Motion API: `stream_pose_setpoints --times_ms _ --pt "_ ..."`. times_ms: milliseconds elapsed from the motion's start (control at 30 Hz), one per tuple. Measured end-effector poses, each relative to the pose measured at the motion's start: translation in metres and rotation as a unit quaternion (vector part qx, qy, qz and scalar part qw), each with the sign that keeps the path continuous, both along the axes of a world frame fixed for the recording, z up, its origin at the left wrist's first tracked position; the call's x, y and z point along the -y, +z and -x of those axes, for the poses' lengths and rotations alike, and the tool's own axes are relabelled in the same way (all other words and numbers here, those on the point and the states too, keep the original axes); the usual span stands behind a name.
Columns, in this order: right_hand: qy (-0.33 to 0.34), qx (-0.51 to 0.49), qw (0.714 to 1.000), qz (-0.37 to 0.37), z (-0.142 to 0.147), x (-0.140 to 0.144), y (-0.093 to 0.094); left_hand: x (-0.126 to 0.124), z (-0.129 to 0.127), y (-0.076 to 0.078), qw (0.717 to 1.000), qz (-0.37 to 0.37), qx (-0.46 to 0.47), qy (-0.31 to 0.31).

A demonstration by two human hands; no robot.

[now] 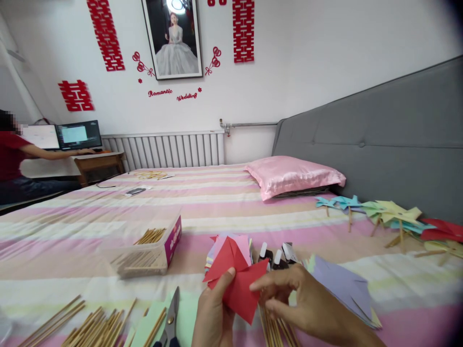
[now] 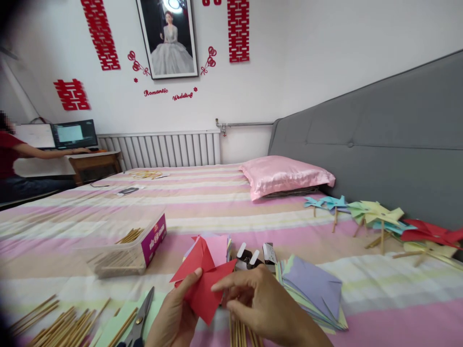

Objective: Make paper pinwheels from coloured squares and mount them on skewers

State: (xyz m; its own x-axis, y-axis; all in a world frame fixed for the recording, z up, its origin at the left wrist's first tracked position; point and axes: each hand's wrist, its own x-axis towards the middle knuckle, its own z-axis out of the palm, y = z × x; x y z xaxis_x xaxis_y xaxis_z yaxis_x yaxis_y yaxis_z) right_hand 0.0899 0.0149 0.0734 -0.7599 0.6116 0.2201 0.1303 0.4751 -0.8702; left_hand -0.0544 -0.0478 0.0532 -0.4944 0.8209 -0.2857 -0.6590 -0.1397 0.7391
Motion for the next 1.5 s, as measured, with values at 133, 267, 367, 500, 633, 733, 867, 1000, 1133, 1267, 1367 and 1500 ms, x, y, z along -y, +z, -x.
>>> stream_pose_setpoints --times_ms 133,267,367,500,633,733,867,1000,1133,1267,1367,1500 --pt "0.003 -0.028 0.999 0.019 0.011 0.003 -0.007 0.0 -0.004 0.005 1.0 0.014 -0.005 -0.003" --pt "-0.021 -0.053 0.998 0.028 0.016 0.001 -0.011 0.001 -0.006 0.007 1.0 0.02 -0.006 -0.004" --pt "-0.036 -0.067 0.996 0.039 0.015 -0.001 -0.012 0.001 -0.005 0.006 1.0 0.018 -0.011 -0.008" --pt "-0.031 -0.094 0.993 0.063 0.014 -0.002 -0.011 0.002 -0.006 0.005 0.999 0.001 -0.02 -0.027" --pt "-0.033 -0.14 0.983 0.115 0.015 -0.001 -0.011 0.001 -0.009 0.004 0.998 -0.03 -0.052 -0.033" --pt "-0.047 -0.173 0.971 0.157 0.017 0.0 -0.01 -0.001 -0.011 0.002 0.995 -0.04 -0.088 -0.001" --pt "-0.072 -0.157 0.968 0.181 0.019 0.003 -0.006 -0.002 -0.012 -0.002 0.99 -0.024 -0.133 0.039" --pt "-0.101 -0.153 0.964 0.193 0.023 0.005 -0.007 -0.001 -0.013 -0.002 0.983 -0.018 -0.179 0.042" --pt "-0.118 -0.163 0.96 0.193 0.025 0.005 -0.012 0.0 -0.014 0.001 0.979 -0.008 -0.201 0.039" --pt "-0.128 -0.142 0.965 0.182 0.025 0.005 -0.012 -0.002 -0.017 0.003 0.98 -0.014 -0.194 0.038" --pt "-0.14 -0.142 0.963 0.18 0.025 0.005 -0.012 -0.002 -0.018 0.002 0.981 -0.019 -0.192 0.033" --pt "-0.143 -0.143 0.962 0.181 0.025 0.006 -0.012 0.0 -0.017 0.001 0.978 -0.012 -0.206 0.023"
